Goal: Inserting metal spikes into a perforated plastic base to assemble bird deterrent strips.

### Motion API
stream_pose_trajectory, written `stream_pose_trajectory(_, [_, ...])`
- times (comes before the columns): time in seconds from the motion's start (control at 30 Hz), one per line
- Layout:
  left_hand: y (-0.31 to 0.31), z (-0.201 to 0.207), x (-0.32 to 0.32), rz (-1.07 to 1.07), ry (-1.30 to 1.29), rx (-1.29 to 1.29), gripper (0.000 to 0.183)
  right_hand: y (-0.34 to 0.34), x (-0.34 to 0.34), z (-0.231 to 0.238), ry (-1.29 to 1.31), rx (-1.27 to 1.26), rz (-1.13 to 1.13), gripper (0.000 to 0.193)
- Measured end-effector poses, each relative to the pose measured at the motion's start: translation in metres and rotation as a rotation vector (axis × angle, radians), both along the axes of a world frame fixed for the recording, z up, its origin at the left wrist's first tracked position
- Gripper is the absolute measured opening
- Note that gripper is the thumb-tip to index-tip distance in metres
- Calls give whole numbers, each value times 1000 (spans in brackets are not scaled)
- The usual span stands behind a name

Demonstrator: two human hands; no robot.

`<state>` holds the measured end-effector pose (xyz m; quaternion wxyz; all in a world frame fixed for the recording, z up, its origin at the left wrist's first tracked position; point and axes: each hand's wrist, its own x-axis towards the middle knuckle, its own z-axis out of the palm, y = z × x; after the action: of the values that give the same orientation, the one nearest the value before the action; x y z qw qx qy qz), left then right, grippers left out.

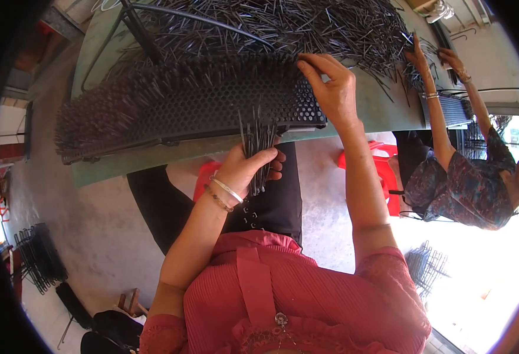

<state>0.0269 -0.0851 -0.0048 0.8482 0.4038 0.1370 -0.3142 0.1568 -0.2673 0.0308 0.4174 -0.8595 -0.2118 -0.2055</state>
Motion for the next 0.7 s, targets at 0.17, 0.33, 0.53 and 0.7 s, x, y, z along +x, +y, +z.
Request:
stream_pose_trajectory(0.17, [0,-5,-1,20,-69,33,27,7,-2,-2,-84,-16,-20,11])
stream_pose_trajectory(0.33, [0,-5,-1,27,-86,47,26,7,-6,-4,10,40,-92,12])
stream_pose_trajectory(0.53, [-1,-1,-2,-4,-102,16,25,7,6,1,-170,-215,-33,19])
stream_pose_trajectory(0.7, [-1,-4,-1,19,-76,-64,24,3,11,4,-86,-316,34,19])
